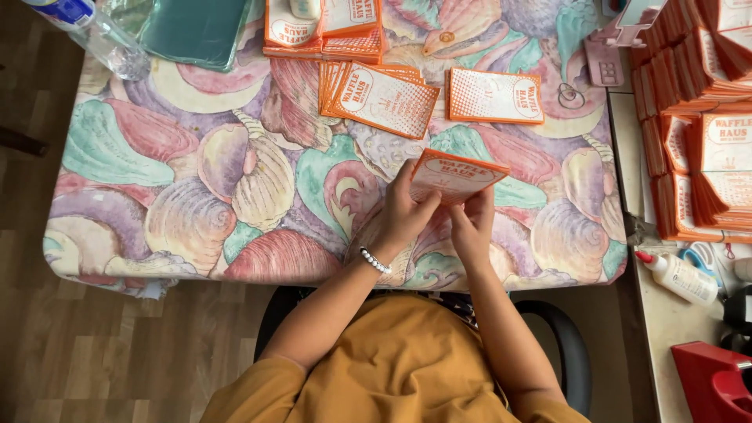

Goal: Applying glue to the edges of paper bags and folding them to complete the assembly.

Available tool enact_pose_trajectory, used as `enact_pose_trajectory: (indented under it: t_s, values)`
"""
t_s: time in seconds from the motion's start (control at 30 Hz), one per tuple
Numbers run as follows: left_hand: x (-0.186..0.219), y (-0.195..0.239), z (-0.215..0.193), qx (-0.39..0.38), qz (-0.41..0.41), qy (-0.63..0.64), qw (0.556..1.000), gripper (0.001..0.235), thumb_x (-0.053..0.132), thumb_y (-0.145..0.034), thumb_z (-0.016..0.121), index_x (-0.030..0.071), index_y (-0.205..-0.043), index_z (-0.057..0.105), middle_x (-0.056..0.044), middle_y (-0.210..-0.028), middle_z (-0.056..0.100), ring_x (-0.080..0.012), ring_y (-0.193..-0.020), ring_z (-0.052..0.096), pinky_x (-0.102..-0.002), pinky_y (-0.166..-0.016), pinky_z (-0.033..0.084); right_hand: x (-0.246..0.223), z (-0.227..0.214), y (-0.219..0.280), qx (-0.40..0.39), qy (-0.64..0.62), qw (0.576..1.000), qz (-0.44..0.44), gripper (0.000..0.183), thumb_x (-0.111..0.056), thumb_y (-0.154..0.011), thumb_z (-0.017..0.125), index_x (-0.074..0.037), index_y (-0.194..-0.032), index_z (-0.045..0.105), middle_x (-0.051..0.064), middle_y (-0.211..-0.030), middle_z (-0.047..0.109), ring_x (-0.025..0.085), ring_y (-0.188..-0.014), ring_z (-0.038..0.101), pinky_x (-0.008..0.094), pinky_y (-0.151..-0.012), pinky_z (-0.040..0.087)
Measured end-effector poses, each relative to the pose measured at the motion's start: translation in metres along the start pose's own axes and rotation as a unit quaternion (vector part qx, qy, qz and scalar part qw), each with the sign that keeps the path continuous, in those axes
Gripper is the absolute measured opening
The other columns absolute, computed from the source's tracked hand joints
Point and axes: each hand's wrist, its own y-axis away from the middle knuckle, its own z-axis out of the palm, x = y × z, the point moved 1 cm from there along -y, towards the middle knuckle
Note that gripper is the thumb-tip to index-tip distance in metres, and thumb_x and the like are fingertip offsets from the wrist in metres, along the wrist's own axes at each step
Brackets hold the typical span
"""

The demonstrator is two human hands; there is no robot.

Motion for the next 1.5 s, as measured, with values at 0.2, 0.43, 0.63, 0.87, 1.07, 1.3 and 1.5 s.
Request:
enact_pose_trajectory:
  t_s: [0.2, 0.43, 0.63, 0.87, 1.07, 1.3, 1.5]
  values:
    - [-0.009, 0.007, 0.007, 0.029, -0.031, -0.037, 0.998, 0.034, 0.013, -0.079, 0.073, -0.003, -0.107, 0.061, -0.028, -0.087, 0.067, -0.0449, -0.088, 0.07, -0.053, -0.08, 0.053, -0.004, 0.005, 0.001, -0.018, 0.017, 0.999, 0.03, 0.068, 0.019, -0.081, 0.041, 0.002, -0.147, 0.042, 0.021, -0.129, 0.061, 0.025, -0.12, 0.058, 0.051, -0.107, 0.046]
    - [0.046, -0.002, -0.048, -0.008, 0.04, 0.021, 0.999, 0.093, 0.022, -0.077, 0.079, 0.003, -0.153, 0.031, -0.022, -0.141, 0.05, -0.0354, -0.124, 0.053, -0.05, -0.104, 0.043, -0.081, -0.023, -0.057, -0.183, 0.165, 0.956, 0.158, 0.05, 0.013, -0.08, 0.055, 0.002, -0.129, 0.058, 0.023, -0.108, 0.07, 0.034, -0.106, 0.068, 0.05, -0.099, 0.052]
    - [0.064, -0.027, -0.069, -0.199, 0.194, -0.178, 0.944, 0.125, 0.032, -0.065, 0.094, 0.004, -0.162, 0.02, -0.026, -0.157, 0.036, -0.0457, -0.142, 0.042, -0.056, -0.12, 0.035, -0.087, -0.016, -0.101, -0.438, 0.51, 0.703, 0.233, 0.046, -0.019, -0.08, 0.064, -0.012, -0.126, 0.062, 0.029, -0.104, 0.074, 0.058, -0.104, 0.064, 0.066, -0.094, 0.049]
    - [0.024, -0.026, -0.04, -0.381, 0.175, -0.412, 0.809, 0.15, 0.042, -0.05, 0.094, 0.016, -0.167, 0.004, -0.025, -0.154, 0.036, -0.0484, -0.139, 0.042, -0.059, -0.109, 0.041, -0.069, -0.015, -0.111, -0.464, 0.554, 0.651, 0.232, 0.056, -0.019, -0.077, 0.059, -0.016, -0.133, 0.06, 0.023, -0.116, 0.073, 0.051, -0.11, 0.066, 0.06, -0.095, 0.052]
    - [0.015, -0.048, -0.044, -0.337, 0.166, -0.396, 0.838, 0.153, 0.044, -0.049, 0.099, 0.019, -0.168, 0.005, -0.023, -0.15, 0.042, -0.0453, -0.134, 0.047, -0.053, -0.105, 0.045, -0.066, -0.024, -0.109, -0.453, 0.546, 0.663, 0.24, 0.06, -0.022, -0.077, 0.06, -0.018, -0.137, 0.06, 0.024, -0.115, 0.073, 0.052, -0.11, 0.065, 0.062, -0.096, 0.052]
    - [-0.002, -0.163, -0.071, -0.379, 0.303, -0.504, 0.715, 0.113, 0.051, -0.071, 0.09, 0.019, -0.161, 0.029, -0.017, -0.161, 0.035, -0.0388, -0.148, 0.03, -0.051, -0.121, 0.029, -0.073, -0.038, -0.114, -0.444, 0.561, 0.644, 0.269, 0.018, -0.022, -0.085, 0.059, -0.011, -0.1, 0.058, 0.01, -0.086, 0.066, 0.027, -0.076, 0.056, 0.042, -0.067, 0.04]
    - [-0.041, -0.2, -0.031, -0.458, 0.307, -0.526, 0.648, 0.055, 0.06, -0.08, 0.069, 0.026, -0.124, 0.07, -0.015, -0.156, 0.044, -0.0388, -0.143, 0.036, -0.062, -0.111, 0.033, -0.073, -0.037, -0.11, -0.427, 0.568, 0.65, 0.271, 0.022, -0.021, -0.084, 0.058, -0.013, -0.104, 0.061, 0.011, -0.09, 0.07, 0.03, -0.08, 0.061, 0.045, -0.069, 0.044]
